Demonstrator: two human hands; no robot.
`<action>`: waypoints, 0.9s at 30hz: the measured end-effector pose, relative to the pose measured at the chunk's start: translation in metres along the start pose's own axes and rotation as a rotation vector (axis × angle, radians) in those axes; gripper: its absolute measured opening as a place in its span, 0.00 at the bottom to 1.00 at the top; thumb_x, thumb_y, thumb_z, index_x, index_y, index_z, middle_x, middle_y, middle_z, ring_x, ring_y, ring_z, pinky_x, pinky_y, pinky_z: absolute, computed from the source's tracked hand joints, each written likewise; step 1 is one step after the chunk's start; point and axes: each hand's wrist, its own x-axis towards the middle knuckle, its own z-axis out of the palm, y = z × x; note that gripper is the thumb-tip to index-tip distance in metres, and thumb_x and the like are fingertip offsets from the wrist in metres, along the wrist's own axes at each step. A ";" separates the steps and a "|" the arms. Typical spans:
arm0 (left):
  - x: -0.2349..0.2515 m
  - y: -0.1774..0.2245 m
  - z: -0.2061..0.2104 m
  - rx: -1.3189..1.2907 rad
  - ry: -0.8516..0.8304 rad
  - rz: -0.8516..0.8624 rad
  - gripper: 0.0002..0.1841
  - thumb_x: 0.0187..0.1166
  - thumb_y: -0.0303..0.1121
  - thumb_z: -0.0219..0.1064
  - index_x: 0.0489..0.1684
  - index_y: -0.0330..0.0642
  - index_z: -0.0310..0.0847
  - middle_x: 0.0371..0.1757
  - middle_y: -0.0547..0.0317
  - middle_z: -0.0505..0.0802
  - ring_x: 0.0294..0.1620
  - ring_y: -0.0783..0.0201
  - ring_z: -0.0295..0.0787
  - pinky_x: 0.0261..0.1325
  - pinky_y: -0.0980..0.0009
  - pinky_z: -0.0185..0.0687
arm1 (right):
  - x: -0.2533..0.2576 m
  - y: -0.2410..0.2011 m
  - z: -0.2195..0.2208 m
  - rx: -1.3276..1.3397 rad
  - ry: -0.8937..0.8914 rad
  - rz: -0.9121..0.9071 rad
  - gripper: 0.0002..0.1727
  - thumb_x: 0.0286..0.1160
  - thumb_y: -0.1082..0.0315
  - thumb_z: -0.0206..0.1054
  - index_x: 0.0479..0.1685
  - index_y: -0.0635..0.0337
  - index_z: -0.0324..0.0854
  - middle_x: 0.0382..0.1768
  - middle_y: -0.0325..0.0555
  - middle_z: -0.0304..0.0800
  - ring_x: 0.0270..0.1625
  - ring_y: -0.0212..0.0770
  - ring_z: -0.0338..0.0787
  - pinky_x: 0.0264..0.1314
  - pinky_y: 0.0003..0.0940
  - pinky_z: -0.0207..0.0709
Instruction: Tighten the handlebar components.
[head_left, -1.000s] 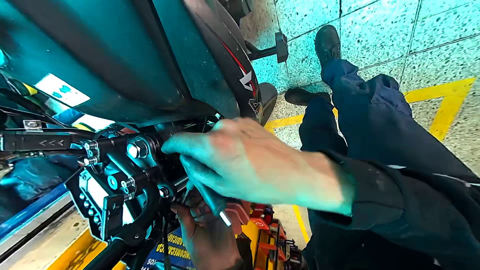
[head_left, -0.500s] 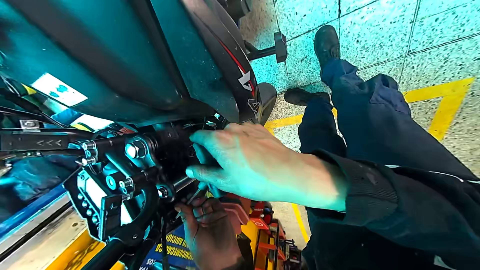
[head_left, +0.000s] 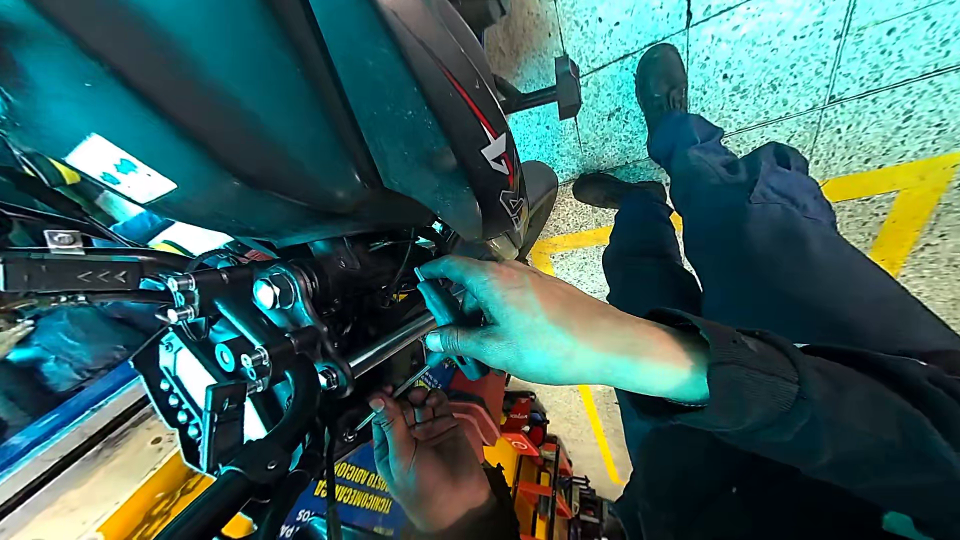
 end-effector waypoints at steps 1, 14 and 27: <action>-0.003 0.003 0.004 0.014 -0.028 0.029 0.16 0.93 0.37 0.50 0.41 0.45 0.84 0.27 0.63 0.91 0.29 0.71 0.92 0.38 0.76 0.91 | 0.000 -0.003 -0.005 0.043 -0.007 0.024 0.26 0.76 0.68 0.74 0.74 0.53 0.75 0.42 0.45 0.91 0.36 0.38 0.91 0.40 0.38 0.88; -0.009 0.004 0.000 -0.111 -0.176 -0.109 0.17 0.92 0.43 0.53 0.40 0.52 0.88 0.29 0.69 0.92 0.34 0.73 0.92 0.47 0.73 0.91 | -0.020 -0.019 -0.026 -0.213 0.021 -0.097 0.33 0.68 0.57 0.80 0.76 0.48 0.77 0.33 0.35 0.89 0.32 0.34 0.88 0.34 0.37 0.82; 0.003 0.009 -0.008 -0.150 -0.103 -0.125 0.17 0.93 0.41 0.52 0.40 0.48 0.86 0.27 0.65 0.91 0.29 0.71 0.92 0.41 0.75 0.91 | 0.010 0.004 -0.005 -0.234 -0.040 -0.118 0.31 0.77 0.46 0.71 0.78 0.47 0.76 0.37 0.30 0.90 0.37 0.28 0.88 0.43 0.32 0.85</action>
